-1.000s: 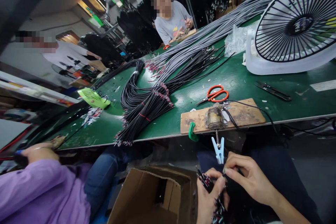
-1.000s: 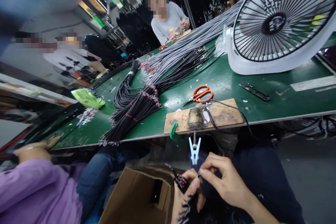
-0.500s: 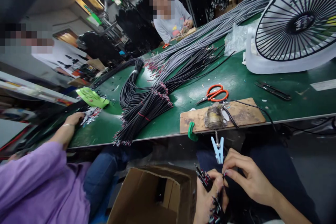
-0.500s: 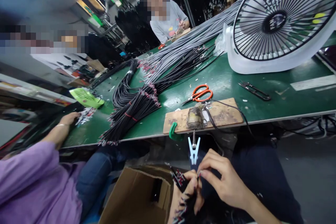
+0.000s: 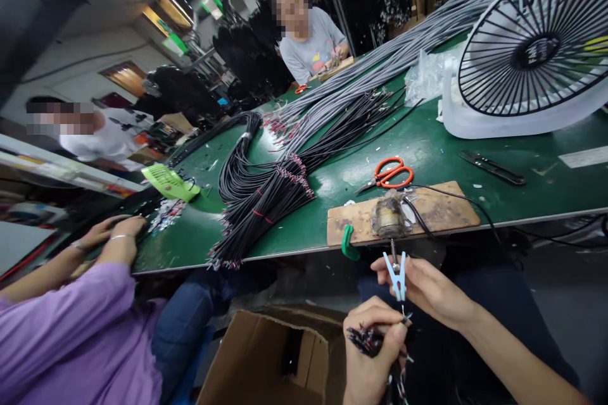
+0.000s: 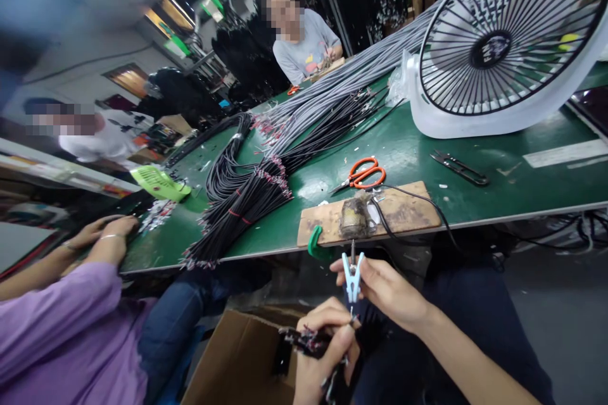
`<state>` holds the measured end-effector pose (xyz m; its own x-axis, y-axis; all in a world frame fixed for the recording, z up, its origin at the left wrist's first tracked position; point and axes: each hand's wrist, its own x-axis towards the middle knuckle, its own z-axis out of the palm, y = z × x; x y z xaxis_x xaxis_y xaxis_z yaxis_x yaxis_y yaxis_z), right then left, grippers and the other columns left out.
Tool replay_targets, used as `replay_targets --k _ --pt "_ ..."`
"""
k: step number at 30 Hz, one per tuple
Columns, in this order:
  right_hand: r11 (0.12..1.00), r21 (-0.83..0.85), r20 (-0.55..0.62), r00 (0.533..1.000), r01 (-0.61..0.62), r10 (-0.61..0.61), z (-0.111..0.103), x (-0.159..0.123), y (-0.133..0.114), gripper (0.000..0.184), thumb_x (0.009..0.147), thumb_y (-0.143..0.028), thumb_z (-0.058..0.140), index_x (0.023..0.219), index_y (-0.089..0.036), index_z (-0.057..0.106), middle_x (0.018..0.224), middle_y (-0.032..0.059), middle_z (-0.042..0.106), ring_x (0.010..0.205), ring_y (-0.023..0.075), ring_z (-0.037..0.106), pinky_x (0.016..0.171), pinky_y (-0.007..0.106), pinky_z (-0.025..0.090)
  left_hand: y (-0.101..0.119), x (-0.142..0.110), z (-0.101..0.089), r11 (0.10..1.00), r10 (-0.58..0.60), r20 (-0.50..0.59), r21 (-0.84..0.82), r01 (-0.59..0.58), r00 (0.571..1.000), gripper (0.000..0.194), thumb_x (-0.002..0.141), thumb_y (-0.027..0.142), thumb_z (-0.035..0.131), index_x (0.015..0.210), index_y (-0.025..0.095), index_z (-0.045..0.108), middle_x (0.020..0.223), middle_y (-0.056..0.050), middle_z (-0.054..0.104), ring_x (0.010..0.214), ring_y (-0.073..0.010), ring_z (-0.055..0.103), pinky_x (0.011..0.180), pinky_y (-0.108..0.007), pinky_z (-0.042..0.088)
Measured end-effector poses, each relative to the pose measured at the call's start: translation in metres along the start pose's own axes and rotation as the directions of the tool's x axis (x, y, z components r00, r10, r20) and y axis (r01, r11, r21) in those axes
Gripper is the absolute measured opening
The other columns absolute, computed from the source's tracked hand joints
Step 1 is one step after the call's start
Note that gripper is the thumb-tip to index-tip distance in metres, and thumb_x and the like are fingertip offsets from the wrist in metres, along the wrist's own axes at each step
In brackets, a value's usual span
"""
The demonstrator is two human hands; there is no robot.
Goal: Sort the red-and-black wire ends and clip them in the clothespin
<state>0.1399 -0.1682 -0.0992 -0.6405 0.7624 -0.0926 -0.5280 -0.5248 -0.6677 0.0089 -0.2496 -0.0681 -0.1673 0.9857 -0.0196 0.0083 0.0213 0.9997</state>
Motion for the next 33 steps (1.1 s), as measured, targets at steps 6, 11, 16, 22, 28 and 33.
replay_targets --k 6,11,16,22,28,33 --pt "0.997 0.029 0.016 0.997 0.07 -0.071 0.005 0.01 0.001 0.046 0.081 -0.059 0.072 0.074 -0.014 0.062 0.07 -0.0014 0.05 0.061 0.0105 0.042 0.059 0.024 0.037 -0.015 0.004 0.0 0.998 -0.037 -0.018 -0.048 0.036 0.999 0.023 0.079 0.037 0.078 0.07 0.016 0.075 0.063 -0.001 0.057 0.041 -0.0083 0.051 0.039 -0.019 0.037" --pt "0.998 0.037 0.05 0.998 0.046 -0.048 0.004 0.01 0.004 0.05 0.082 -0.063 0.067 0.074 -0.014 0.06 0.07 -0.0002 0.051 0.06 0.0106 0.044 0.057 0.024 0.038 -0.028 0.0 0.002 0.977 -0.161 -0.069 -0.151 0.149 0.985 0.035 0.075 0.046 0.081 0.067 0.014 0.07 0.067 0.0 0.057 0.04 -0.0056 0.05 0.038 -0.017 0.038" --pt "1.0 0.009 -0.009 1.0 0.007 -0.007 -0.017 0.005 0.017 0.053 0.088 -0.069 0.055 0.076 -0.017 0.058 0.071 0.0003 0.052 0.06 0.0124 0.046 0.056 0.025 0.038 -0.022 0.0 0.0 0.971 -0.187 -0.033 -0.155 0.18 0.982 0.036 0.076 0.047 0.08 0.067 0.014 0.069 0.066 0.0 0.056 0.031 -0.0025 0.044 0.031 -0.017 0.03" --pt "0.973 -0.23 -0.088 0.995 0.02 -0.042 -0.044 -0.017 0.018 0.034 0.088 -0.047 0.068 0.078 -0.015 0.063 0.071 -0.0003 0.055 0.066 0.0137 0.048 0.063 0.026 0.039 -0.017 -0.005 -0.007 0.969 -0.234 0.003 -0.085 0.233 0.972 0.041 0.071 0.051 0.082 0.064 0.013 0.07 0.058 -0.002 0.058 0.033 -0.0055 0.045 0.029 -0.017 0.028" --pt "0.705 -0.691 0.002 0.977 0.156 -0.214 -0.017 -0.031 0.004 0.025 0.087 -0.038 0.071 0.073 -0.018 0.071 0.075 0.0029 0.063 0.073 0.0191 0.058 0.069 0.031 0.045 -0.025 -0.016 0.004 0.851 -0.487 0.002 -0.222 0.475 0.873 0.048 0.061 0.055 0.087 0.067 0.014 0.063 0.056 -0.002 0.067 0.035 -0.0071 0.049 0.035 -0.018 0.036" --pt "0.561 -0.799 0.092 0.965 0.218 -0.245 0.009 -0.034 -0.003 0.009 0.085 -0.023 0.071 0.076 -0.02 0.071 0.085 0.0056 0.068 0.088 0.0238 0.061 0.081 0.034 0.047 -0.039 -0.024 0.01 0.87 -0.482 -0.124 -0.178 0.459 0.867 0.056 0.054 0.053 0.091 0.087 0.014 0.067 0.072 -0.003 0.07 0.058 -0.0154 0.063 0.053 -0.024 0.049"
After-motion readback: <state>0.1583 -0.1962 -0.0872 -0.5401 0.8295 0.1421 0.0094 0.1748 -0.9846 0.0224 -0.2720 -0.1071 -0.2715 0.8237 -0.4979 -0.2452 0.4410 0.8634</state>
